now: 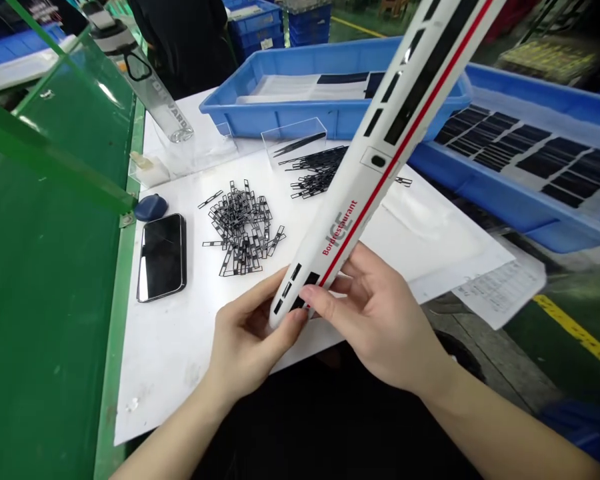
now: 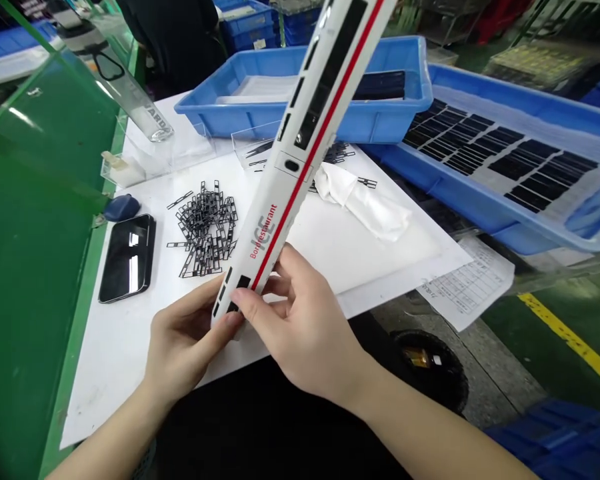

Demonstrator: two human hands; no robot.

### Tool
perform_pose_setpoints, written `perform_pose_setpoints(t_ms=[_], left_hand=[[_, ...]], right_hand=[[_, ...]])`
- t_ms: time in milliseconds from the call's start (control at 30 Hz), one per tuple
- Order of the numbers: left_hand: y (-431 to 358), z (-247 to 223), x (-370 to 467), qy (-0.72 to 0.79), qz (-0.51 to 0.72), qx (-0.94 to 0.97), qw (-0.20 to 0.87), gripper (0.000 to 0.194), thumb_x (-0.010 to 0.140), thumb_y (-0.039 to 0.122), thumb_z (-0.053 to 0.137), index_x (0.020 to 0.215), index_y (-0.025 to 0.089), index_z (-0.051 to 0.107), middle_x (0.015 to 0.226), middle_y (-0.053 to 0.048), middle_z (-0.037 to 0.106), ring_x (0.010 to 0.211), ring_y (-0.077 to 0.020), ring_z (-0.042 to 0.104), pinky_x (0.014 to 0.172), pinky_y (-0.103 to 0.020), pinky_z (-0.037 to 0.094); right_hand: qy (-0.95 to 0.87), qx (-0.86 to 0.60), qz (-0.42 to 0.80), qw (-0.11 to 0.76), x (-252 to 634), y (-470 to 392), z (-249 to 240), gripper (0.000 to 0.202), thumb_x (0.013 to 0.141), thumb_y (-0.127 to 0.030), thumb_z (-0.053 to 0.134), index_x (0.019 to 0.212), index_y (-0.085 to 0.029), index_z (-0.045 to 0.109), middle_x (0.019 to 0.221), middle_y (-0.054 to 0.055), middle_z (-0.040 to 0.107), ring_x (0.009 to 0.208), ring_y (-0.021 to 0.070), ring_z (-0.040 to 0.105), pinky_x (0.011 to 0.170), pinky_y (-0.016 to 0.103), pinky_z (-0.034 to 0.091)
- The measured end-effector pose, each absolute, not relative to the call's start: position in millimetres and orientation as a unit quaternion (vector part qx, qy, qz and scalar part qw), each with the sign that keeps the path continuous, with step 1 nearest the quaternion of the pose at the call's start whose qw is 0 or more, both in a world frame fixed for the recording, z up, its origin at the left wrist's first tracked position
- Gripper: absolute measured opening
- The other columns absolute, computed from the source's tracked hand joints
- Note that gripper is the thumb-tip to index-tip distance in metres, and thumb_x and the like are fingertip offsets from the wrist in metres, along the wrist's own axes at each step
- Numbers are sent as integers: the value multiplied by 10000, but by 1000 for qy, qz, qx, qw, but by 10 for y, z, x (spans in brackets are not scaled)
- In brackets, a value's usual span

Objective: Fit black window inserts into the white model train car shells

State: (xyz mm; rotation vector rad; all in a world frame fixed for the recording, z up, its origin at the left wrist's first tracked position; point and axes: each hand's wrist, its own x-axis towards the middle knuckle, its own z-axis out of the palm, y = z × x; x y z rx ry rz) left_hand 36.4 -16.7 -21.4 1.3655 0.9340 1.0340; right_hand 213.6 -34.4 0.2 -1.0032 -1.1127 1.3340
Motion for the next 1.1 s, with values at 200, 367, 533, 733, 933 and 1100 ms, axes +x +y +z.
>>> perform_pose_setpoints(t_ms=[200,367,533,733,933,1100], left_hand=[[-146,-185,342,390,411,564,601,346,904,182,816,1244,237,781,1298,-79,800,1163,-290,776,1031,-391,639],[-187,-215,355,392,430,561,589,363,925,146,794,1269,261,778,1297,-40,803,1199,-236,758,1054,-300,609],[-177,-227,361,391,454,545,586,359,930,151,800,1253,308,792,1248,2,823,1075,-168,790,910,-195,632],[-174,-231,336,381,446,560,585,421,951,143,778,1334,314,747,1335,17,786,1174,-146,749,986,-159,585],[-202,-259,369,403,453,561,564,400,954,164,777,1321,320,750,1297,28,802,1168,-193,763,1044,-259,612],[-202,-303,356,381,468,561,566,477,959,129,763,1364,376,715,1341,61,779,1204,-161,746,1061,-222,595]], right_hand=[[-493,-422,552,524,2167,-354,-38,265,996,-167,671,1251,-235,647,1272,78,756,1176,244,747,986,362,658],[-488,-432,540,532,2114,-330,-60,235,996,-144,663,1212,-233,651,1128,55,784,1031,201,780,930,313,667],[-468,-407,576,532,2139,-186,-58,270,930,-115,746,1173,-209,673,1147,53,790,1009,203,784,856,284,680],[-477,-394,582,527,2185,-98,-33,247,873,-116,828,1084,-192,724,1084,42,808,1009,197,783,857,248,664],[-463,-390,588,536,2167,-83,-74,186,929,-164,790,1093,-196,709,1073,37,802,1004,195,779,818,244,661],[-478,-352,604,532,2179,-54,-100,179,992,-182,727,1168,-207,708,1163,23,789,1093,153,754,942,210,628]])
